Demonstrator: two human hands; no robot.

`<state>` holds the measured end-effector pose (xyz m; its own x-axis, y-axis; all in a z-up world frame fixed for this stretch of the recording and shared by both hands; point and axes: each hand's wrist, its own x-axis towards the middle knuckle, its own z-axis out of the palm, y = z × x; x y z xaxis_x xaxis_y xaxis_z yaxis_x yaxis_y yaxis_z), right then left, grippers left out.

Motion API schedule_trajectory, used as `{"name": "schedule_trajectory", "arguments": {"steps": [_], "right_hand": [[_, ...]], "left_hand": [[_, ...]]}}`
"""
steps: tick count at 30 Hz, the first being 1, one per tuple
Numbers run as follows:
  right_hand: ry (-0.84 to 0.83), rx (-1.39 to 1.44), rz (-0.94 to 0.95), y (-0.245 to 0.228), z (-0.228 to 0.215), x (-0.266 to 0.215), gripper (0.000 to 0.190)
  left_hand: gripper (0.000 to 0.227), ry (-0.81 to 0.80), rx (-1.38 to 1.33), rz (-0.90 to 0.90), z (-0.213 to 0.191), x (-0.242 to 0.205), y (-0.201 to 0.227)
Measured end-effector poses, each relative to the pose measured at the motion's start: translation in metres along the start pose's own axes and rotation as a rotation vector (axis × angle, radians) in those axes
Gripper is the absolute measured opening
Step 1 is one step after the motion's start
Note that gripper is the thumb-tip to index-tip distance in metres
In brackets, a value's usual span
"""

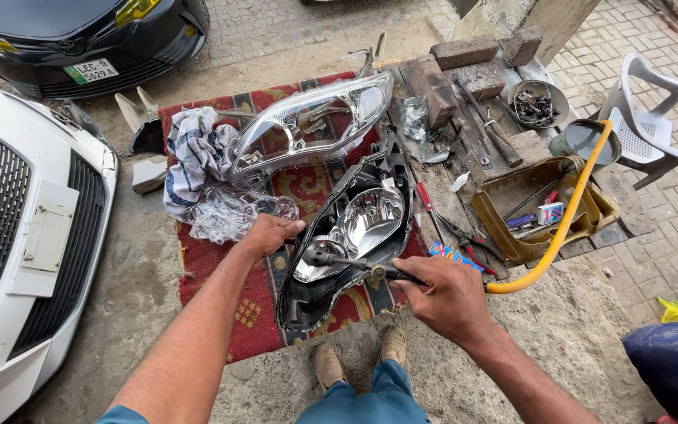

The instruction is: Cleaning the interior of a car headlight housing with a cloth and applying heat to the edges with a gas torch.

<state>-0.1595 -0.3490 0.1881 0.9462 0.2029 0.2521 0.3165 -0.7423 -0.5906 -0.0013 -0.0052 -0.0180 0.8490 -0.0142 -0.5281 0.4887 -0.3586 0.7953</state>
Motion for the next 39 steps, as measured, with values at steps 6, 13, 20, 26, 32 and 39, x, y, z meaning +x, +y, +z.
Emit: {"name": "schedule_trajectory", "arguments": {"steps": [6,13,20,26,32,39], "right_hand": [[0.053,-0.059,0.1,0.009,-0.006,0.01,0.027],[0.073,-0.151,0.173,0.013,-0.014,0.028,0.026],[0.087,-0.163,0.262,0.024,-0.023,0.048,0.026],[0.086,-0.203,0.327,0.051,-0.023,0.062,0.03],[0.118,-0.199,0.334,0.074,-0.025,0.078,0.032],[0.111,-0.248,0.397,0.118,-0.02,0.1,0.034]], "left_hand": [[0.036,0.008,0.014,-0.017,-0.001,-0.02,0.015],[0.036,-0.015,-0.001,-0.005,-0.003,-0.007,0.002],[0.035,-0.002,0.003,-0.008,-0.005,-0.013,0.008],[0.031,0.03,0.004,-0.005,-0.006,-0.004,0.005],[0.03,0.049,0.007,-0.002,-0.01,0.0,0.002],[0.031,0.071,0.057,-0.014,-0.015,-0.005,0.01]]}}
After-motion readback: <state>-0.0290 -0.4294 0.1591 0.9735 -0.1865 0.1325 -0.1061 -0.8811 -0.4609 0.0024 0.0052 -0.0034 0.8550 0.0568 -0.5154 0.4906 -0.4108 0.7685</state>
